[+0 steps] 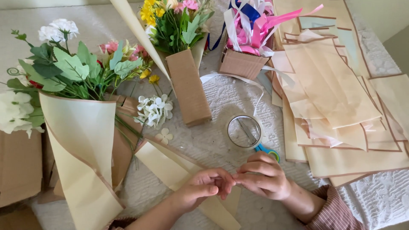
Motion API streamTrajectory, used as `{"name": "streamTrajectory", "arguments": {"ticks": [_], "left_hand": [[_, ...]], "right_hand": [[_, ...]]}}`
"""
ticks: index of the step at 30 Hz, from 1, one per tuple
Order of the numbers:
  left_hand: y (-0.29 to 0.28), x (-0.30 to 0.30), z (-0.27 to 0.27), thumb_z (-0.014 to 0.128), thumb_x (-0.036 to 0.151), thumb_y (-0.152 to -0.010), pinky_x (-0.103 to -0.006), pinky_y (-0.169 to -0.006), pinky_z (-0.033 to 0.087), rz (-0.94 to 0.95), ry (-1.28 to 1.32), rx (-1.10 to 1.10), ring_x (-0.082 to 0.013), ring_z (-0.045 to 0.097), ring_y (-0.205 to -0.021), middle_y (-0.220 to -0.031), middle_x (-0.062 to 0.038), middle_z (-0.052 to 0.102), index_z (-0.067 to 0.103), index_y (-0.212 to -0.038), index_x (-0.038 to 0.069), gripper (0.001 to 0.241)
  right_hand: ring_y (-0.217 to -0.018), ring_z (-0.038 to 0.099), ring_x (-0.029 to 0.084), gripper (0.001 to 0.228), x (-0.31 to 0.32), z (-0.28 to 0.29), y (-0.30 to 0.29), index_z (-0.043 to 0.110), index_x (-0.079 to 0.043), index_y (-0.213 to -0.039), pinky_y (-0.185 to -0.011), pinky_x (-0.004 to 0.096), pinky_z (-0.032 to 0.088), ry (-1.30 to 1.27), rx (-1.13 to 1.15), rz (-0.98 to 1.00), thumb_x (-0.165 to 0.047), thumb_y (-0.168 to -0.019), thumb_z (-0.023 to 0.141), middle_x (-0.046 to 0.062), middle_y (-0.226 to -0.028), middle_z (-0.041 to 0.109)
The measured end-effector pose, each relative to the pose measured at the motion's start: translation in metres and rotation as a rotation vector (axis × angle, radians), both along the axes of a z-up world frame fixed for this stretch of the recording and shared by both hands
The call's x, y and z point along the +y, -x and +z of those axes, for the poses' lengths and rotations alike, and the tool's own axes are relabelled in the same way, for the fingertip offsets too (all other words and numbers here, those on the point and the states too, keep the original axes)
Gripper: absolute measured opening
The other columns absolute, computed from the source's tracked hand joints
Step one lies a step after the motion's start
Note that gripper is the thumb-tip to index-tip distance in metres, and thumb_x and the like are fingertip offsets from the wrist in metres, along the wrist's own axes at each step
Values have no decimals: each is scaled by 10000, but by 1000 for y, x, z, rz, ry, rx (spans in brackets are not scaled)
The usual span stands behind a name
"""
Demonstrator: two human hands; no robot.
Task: Wrapping artificial flower bouquets in decorative paper and securing them with tape.
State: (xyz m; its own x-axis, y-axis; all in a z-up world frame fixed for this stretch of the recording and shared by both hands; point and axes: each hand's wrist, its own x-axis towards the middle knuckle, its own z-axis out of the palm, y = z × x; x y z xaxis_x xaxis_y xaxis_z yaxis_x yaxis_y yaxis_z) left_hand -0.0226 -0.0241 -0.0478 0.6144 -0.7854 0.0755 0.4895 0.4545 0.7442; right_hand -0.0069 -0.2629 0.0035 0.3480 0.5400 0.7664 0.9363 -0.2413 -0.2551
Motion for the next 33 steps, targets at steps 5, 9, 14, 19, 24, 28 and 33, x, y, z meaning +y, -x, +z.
{"name": "streamTrajectory", "arguments": {"ticks": [5,9,14,19,24,28,33], "left_hand": [[-9,8,4,725,317,-958,-268,-831,466,105,61,-120,-152,563,-892,-1014,-71,618,718,-1014,96,228],[-17,33,47,674,400,-969,-288,-774,359,224,3,-225,-148,514,-789,-878,-54,580,654,-867,126,293],[4,62,104,703,210,-964,-281,-563,374,310,-636,-920,-126,450,-572,-681,9,477,513,-683,116,352],[26,57,57,708,444,-910,-465,-614,443,383,-1123,-1334,-310,616,-773,-872,-41,585,656,-955,139,313],[28,58,26,780,454,-827,-463,-843,424,566,-1225,-1429,-327,567,-1070,-1214,-107,588,629,-1180,138,497],[29,61,19,757,516,-838,-478,-962,386,672,-1210,-1473,-303,541,-1185,-1260,-78,596,633,-1253,106,596],[35,56,6,645,595,-920,-509,-1131,302,746,-1354,-1506,-233,547,-1297,-1292,-20,624,657,-1297,123,604]], "right_hand": [[-777,645,220,91,4,2,3,712,-84,-1017,-708,342,545,-7,96,-1,-136,-972,652,65,-986,684],[-768,662,238,90,16,0,10,679,-61,-1028,-718,344,546,-6,236,27,-97,-945,675,108,-971,665],[-1131,673,312,276,31,-20,14,606,-87,-1275,-939,443,517,420,356,168,-189,-1020,576,121,-1266,697],[-1156,669,262,386,30,-40,13,605,-144,-1330,-979,408,485,469,410,129,-235,-961,676,63,-1314,691],[-1150,688,252,504,25,-49,14,589,-131,-1353,-1000,401,501,449,513,68,-294,-907,757,60,-1270,719],[-1173,707,195,590,23,-51,12,538,-138,-1375,-1020,387,490,404,562,61,-292,-872,803,-23,-1307,739],[-1173,710,179,540,23,-50,11,581,-145,-1342,-1011,369,492,432,591,61,-319,-875,790,-37,-1297,743]]}}
